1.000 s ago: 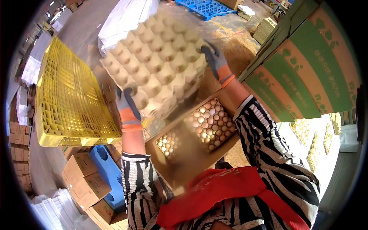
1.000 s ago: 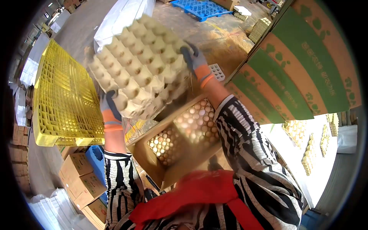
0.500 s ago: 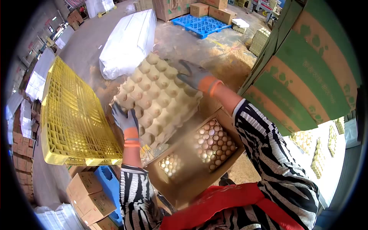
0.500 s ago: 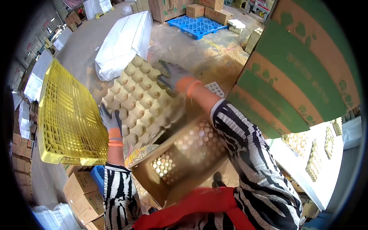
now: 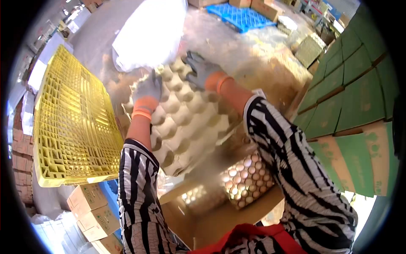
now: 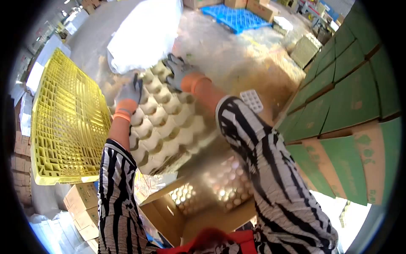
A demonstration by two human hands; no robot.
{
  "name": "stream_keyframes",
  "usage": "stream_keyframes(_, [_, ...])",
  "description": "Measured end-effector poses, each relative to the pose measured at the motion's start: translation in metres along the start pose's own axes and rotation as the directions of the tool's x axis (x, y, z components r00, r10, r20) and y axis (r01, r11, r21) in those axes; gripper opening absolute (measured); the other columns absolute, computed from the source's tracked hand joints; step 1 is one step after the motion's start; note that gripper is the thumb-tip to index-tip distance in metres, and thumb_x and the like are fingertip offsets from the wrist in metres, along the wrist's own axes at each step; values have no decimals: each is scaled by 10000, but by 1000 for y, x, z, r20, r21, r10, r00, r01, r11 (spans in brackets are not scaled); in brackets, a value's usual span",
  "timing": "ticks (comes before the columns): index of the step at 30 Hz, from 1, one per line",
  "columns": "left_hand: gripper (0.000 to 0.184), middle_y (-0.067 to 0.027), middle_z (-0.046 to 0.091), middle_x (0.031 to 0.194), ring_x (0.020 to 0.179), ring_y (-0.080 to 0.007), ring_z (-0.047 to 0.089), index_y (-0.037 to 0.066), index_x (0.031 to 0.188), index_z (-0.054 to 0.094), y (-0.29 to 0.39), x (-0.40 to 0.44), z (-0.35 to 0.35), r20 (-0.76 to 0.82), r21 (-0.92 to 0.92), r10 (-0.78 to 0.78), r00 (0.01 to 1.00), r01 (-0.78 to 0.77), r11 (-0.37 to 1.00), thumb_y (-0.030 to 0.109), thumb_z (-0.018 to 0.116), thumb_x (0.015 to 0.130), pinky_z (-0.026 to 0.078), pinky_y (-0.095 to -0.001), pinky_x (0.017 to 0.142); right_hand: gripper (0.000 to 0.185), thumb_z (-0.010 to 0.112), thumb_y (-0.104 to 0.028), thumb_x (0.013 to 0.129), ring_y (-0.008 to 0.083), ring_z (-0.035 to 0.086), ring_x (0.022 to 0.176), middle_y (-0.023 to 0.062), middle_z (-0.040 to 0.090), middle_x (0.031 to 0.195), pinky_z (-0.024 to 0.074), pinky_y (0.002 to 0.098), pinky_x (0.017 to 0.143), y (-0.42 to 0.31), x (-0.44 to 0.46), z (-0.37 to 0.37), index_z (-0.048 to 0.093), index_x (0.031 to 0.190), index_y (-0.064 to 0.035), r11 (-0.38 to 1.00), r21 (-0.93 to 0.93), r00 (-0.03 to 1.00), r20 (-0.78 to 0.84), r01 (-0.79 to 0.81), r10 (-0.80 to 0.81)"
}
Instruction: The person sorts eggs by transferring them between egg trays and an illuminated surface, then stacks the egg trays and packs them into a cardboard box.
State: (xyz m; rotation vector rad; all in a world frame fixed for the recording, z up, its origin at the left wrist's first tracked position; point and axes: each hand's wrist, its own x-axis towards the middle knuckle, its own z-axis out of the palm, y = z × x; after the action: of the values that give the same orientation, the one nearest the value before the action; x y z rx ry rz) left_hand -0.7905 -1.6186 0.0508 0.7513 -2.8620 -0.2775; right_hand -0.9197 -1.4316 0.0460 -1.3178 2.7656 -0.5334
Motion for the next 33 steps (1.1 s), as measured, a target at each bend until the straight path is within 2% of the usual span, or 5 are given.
stream_keyframes(12, [619, -225, 625, 1265, 1109, -389, 608, 78, 1491, 422, -34, -8, 34, -334, 30, 210, 919, -212, 977, 396, 522, 969, 461, -485, 957, 554, 700, -256, 904, 325, 493, 1317, 152, 519, 1423, 417, 414, 1090, 4, -15, 16, 516, 1402, -96, 766, 590, 815, -558, 255, 159])
stream_keyframes(20, [506, -164, 587, 1352, 1210, -376, 537, 43, 1449, 455, 12, -66, -31, -588, 95, 379, 714, -405, 909, 228, 530, 984, 420, -452, 1010, 417, 593, -256, 968, 326, 591, 1199, 132, 591, 1355, 469, 412, 1035, -86, -378, -63, 565, 1362, -125, 699, 677, 970, -219, 231, -108])
stream_keyframes(24, [380, -171, 609, 1334, 1287, -272, 540, -26, 1370, 525, 133, -263, -84, -371, -636, 369, 852, -523, 568, 51, 529, 997, 421, -357, 1064, 365, 631, -144, 937, 254, 670, 1075, 136, 678, 1225, 523, 376, 935, -60, -588, -61, 630, 1287, -41, 733, 680, 1000, -5, -10, 17])
stream_keyframes(26, [331, -137, 634, 1286, 1177, -207, 598, -63, 1325, 555, 163, -358, -44, -181, -895, 360, 915, -305, 325, 53, 468, 1028, 468, -317, 1009, 326, 619, -163, 963, 158, 669, 1041, 112, 714, 1162, 535, 339, 893, -57, -677, -67, 633, 1249, -9, 532, 739, 892, 212, -414, 400])
stream_keyframes(33, [336, -146, 635, 1284, 1165, -205, 601, -85, 1302, 572, 341, -625, 45, 351, -921, 770, 533, 49, 386, 43, 543, 993, 460, -302, 1023, 400, 590, -206, 927, 343, 650, 1041, 178, 655, 1207, 521, 423, 922, -50, -909, -136, 615, 1280, -21, 684, 587, 767, -159, -433, 622])
